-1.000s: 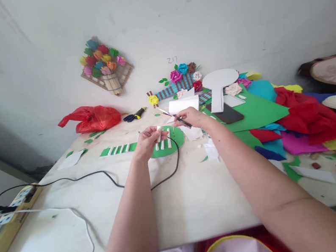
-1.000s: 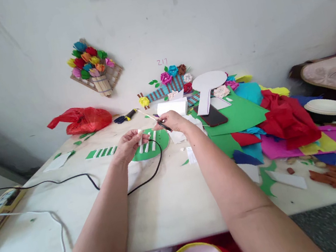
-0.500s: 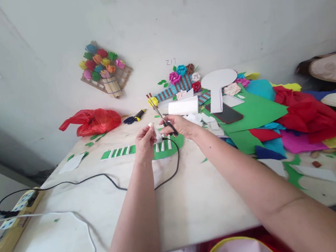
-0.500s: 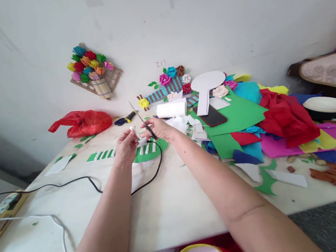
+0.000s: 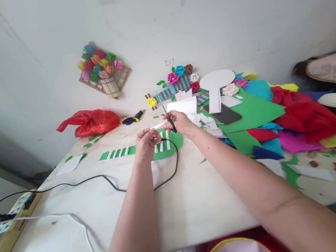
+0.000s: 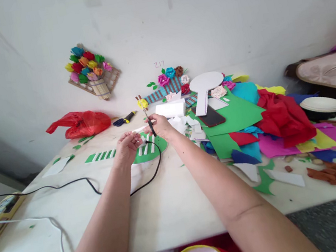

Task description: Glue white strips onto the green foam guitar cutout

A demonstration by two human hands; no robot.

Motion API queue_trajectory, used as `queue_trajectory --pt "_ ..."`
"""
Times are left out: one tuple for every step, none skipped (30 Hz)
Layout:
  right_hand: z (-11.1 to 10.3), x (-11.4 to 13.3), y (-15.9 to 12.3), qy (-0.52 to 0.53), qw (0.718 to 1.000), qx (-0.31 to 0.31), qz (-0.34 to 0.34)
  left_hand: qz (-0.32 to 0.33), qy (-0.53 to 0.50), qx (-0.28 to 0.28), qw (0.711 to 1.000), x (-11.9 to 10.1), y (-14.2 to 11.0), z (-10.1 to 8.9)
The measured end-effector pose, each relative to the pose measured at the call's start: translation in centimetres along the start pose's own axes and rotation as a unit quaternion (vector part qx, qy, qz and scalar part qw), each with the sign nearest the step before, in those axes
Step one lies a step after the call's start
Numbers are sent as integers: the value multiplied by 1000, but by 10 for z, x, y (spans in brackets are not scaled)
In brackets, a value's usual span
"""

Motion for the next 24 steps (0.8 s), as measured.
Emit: queue_trajectory --pt "-1 0 1 2 1000 0 -3 -6 3 3 1000 0 0 0" --pt "-2 0 1 7 1000 -3 -9 -12 5 6 1000 0 0 -1" --pt "-4 0 2 14 1000 -8 -18 -18 8 8 1000 0 0 -1" --pt "-5 -1 3 23 999 -14 -28 -22 10 10 1000 1 0 -1" --pt "-6 -1 4 29 999 -18 -39 -27 12 13 999 1 -1 -1" --pt "-7 -2 5 33 998 -20 -48 -31 13 16 999 0 -1 -1" --pt "-8 -2 5 34 998 -19 -54 -37 15 22 999 0 -1 -1" --pt "-8 -2 5 32 998 -17 -57 -44 17 30 998 -1 -2 -1" --pt "-9 -2 5 30 998 -12 -58 -52 20 39 998 -1 -2 0" --pt "-8 -2 5 27 998 -6 -57 -58 26 48 997 -1 -3 0" --pt "-8 -2 5 24 998 3 -55 -62 39 59 996 -2 -3 0" --pt "-7 -2 4 20 998 13 -54 -63 58 70 994 -2 -3 0" --pt "-6 -1 3 14 998 24 -54 -62 82 82 991 -2 -3 -1" --pt "-5 -1 2 7 998 36 -55 -60 109 92 988 -1 -3 -1" --pt "-3 -1 1 -3 997 47 -56 -59 135 101 984 -1 -3 -2" --pt "-3 0 0 -14 997 56 -56 -59 157 108 980 -1 -3 -3" --pt "-2 1 -1 -25 996 63 -56 -59 172 112 977 -1 -3 -4" --pt "-3 2 -1 -35 996 68 -55 -56 179 112 976 -1 -3 -5" --pt "-4 2 -2 -44 995 71 -53 -51 178 109 977 -2 -3 -5" --pt "-6 3 -2 -53 995 72 -51 -45 171 106 978 -3 -3 -5" --pt "-9 4 -1 -65 994 74 -47 -38 160 102 981 -4 -3 -5" --pt "-12 4 -1 -81 993 76 -43 -31 148 97 984 -5 -4 -5" --pt "-15 4 -1 -101 991 84 -37 -25 136 92 986 -7 -4 -5" --pt "-18 4 0 -124 987 96 -29 -22 128 89 988 -7 -5 -4"
Point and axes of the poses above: each hand's wrist, its own y-axis towards the middle knuckle, its own z-axis out of the palm, x = y × z, the point moved 1 cm from there along y, towards the middle knuckle, and after that the axes turned 1 degree about -x, right-handed, at the moved point
